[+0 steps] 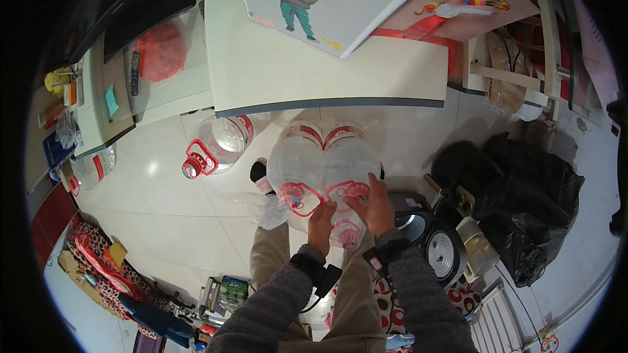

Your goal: The person assembles a white electric kettle by attaching its base and placing it on a counter. They then move to a floor area, pick up a white blender lid, and place it onto a blender jar. Finally, they plug the blender's power cord into a wall outlet.

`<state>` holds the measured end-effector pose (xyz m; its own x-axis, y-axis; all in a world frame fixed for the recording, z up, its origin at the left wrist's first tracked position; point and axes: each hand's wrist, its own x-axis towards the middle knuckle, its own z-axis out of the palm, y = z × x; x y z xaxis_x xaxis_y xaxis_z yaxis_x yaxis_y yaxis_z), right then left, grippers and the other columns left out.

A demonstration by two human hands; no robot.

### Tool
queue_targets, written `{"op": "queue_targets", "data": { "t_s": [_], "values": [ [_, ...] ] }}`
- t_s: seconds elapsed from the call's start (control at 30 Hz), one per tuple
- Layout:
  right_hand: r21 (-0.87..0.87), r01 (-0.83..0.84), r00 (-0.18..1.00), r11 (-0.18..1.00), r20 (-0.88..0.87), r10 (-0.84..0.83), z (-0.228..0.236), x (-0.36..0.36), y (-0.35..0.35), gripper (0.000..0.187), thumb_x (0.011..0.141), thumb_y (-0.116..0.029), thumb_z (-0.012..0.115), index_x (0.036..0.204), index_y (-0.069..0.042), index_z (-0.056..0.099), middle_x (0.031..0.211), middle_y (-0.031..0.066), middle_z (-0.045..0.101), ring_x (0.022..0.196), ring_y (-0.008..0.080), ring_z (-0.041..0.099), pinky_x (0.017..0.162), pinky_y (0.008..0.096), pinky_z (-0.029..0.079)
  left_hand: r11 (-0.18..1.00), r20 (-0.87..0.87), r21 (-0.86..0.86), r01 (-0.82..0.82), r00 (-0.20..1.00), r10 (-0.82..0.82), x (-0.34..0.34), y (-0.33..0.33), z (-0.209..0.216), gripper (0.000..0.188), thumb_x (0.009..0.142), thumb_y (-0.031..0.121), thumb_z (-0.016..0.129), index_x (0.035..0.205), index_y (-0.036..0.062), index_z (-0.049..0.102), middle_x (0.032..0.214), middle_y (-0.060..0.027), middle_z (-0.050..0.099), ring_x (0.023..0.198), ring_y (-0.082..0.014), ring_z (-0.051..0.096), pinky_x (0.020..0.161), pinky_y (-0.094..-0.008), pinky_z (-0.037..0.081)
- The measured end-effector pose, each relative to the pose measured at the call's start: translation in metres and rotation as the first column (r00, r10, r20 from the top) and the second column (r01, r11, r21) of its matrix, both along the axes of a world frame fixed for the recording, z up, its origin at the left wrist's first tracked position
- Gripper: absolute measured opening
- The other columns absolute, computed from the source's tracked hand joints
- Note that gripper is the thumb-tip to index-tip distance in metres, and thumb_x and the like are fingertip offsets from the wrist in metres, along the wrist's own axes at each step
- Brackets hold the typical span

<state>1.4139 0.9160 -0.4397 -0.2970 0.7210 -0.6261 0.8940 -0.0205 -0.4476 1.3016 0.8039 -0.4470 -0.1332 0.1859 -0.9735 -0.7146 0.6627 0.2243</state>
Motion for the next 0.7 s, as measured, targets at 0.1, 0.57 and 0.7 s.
{"op": "queue_targets", "data": {
  "t_s": [0.1,0.57,0.7],
  "values": [
    [0.019,-0.132,0.991,0.991,0.04,0.131,-0.002,-0.003,0.015,0.076,0.076,-0.043,0.073,0.129,0.003,0.043,0.123,0.025,0.049,0.113,0.0397,0.048,0.093,0.0443,0.043,0.998,0.092,-0.011,-0.062,0.994,0.062,0.0,0.005,0.0,0.027,0.09,0.032,0.058,0.107,0.0116,0.059,0.095,0.0068,0.055,0.082,-0.0051,0.046,0.071,-0.0208,0.034],
    [0.03,-0.509,0.838,0.86,-0.209,0.504,-0.085,-0.069,0.067,0.037,0.086,-0.026,0.057,0.115,-0.004,0.058,0.112,0.0147,0.06,0.105,0.0331,0.056,0.089,0.0453,0.044,0.858,0.224,0.081,-0.508,0.848,0.481,0.016,-0.005,-0.022,0.008,0.094,0.015,0.054,0.094,0.0093,0.06,0.088,-0.0002,0.062,0.08,-0.0107,0.056,0.073,-0.025,0.043],
    [-0.073,-0.63,0.774,0.773,-0.139,0.618,-0.097,-0.084,0.062,0.034,0.087,-0.024,0.054,0.116,-0.006,0.057,0.107,0.015,0.061,0.102,0.033,0.057,0.084,0.0455,0.047,0.812,0.186,0.122,-0.571,0.817,0.546,0.023,-0.004,-0.021,0.012,0.095,0.018,0.054,0.091,0.0089,0.061,0.089,-0.0005,0.063,0.082,-0.0114,0.056,0.076,-0.026,0.043]
  ]
}}
